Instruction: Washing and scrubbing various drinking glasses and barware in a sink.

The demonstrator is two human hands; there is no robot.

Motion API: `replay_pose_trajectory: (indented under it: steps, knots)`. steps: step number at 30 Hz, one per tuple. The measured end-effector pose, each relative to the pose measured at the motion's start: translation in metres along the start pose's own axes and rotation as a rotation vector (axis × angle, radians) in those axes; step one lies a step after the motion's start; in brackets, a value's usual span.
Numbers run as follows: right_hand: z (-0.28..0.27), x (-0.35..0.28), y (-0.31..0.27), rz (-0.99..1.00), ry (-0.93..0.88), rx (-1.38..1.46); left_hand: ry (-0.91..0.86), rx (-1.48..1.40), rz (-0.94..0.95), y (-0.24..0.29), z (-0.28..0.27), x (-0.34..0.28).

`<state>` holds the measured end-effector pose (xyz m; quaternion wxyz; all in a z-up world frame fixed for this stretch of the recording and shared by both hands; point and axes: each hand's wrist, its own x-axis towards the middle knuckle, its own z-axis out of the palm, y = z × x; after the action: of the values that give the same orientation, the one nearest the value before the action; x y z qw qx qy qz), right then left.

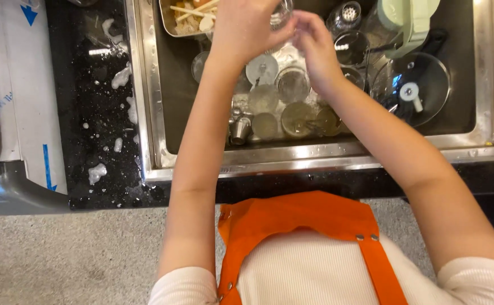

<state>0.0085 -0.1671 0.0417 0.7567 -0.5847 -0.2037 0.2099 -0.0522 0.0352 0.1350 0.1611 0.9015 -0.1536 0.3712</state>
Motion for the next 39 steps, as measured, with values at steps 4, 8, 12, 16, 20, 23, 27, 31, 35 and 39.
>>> replay_pose_trajectory:
  steps: [4,8,12,16,20,23,27,31,35,39]
  knots:
    - [0.024,-0.020,-0.056,-0.344,-0.102,-0.444,0.053,-0.034,0.038,0.022,-0.013,0.025]
    - [0.035,-0.028,-0.079,-0.444,-0.071,-0.612,0.043,-0.137,-0.049,0.046,-0.012,0.041]
    - [0.022,-0.026,-0.075,-0.389,0.016,-0.442,0.124,-0.240,-0.080,0.056,-0.003,0.042]
    - [0.012,-0.030,-0.088,-0.413,-0.031,-0.360,0.112,-0.468,-0.141,0.046,-0.022,0.036]
    - [0.004,-0.037,-0.098,-0.391,-0.028,-0.204,0.119,-0.751,-0.379,0.029,-0.017,0.008]
    - [0.005,-0.040,-0.089,-0.351,-0.028,-0.148,0.218,-0.744,-0.532,0.019,-0.013,-0.021]
    - [0.018,-0.044,-0.072,-0.269,-0.035,-0.148,0.257,-0.585,-0.757,0.006,-0.012,-0.057]
    - [0.044,-0.061,-0.064,-0.302,-0.124,-0.131,0.198,-0.519,-0.938,0.004,-0.027,-0.080]
    - [0.054,-0.067,-0.046,-0.257,-0.192,-0.328,0.094,-0.776,-0.890,0.019,-0.039,-0.093]
    - [0.069,-0.089,-0.018,-0.160,-0.177,-0.343,-0.008,-0.846,-0.661,0.050,-0.041,-0.115]
